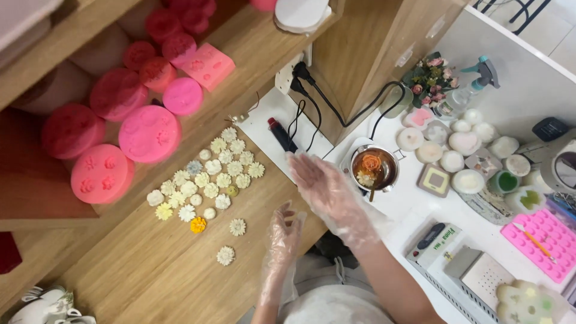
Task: Melting decorative wax flowers in a small pot using a heat gun and stirring them.
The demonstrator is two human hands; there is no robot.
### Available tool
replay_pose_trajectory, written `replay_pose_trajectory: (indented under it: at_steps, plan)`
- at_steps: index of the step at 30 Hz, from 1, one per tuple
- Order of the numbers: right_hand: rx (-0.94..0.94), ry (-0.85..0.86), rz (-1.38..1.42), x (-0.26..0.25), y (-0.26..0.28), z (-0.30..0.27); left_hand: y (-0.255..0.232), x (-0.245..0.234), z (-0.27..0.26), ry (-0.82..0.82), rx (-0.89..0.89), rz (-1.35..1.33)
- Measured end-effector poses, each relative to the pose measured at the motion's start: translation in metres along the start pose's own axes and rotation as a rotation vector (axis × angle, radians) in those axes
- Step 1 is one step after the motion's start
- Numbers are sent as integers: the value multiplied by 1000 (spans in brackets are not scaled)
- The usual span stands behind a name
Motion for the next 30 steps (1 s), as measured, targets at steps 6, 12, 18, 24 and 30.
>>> replay_pose_trajectory:
  at_steps: [6, 12, 18, 24, 30]
  plan:
    - [-434, -43, -154, -92, 81, -103, 29, 36, 9, 76, 159, 111]
    - [-784, -777, -1282, -181, 131, -143, -14, 66, 20, 265, 22, 68]
    - [-476, -954, -1910, -95, 83, -144, -40, 84, 27, 194, -62, 83]
    - [-581, -940, -2266, -155, 73, -82, -36, 70, 50, 263, 471, 465]
    - [-946, -605, -1824, -149, 96, -85, -83, 85, 71, 712, 304, 666]
Point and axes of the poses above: each hand's wrist, its own z-axis towards the middle knuckle, its own x-axis out of the palm, y = z × x, the point moved 1 cm from there along z, towards the middle knuckle, and after that the axes turned 13 degrees about x, right-handed, at the moved point
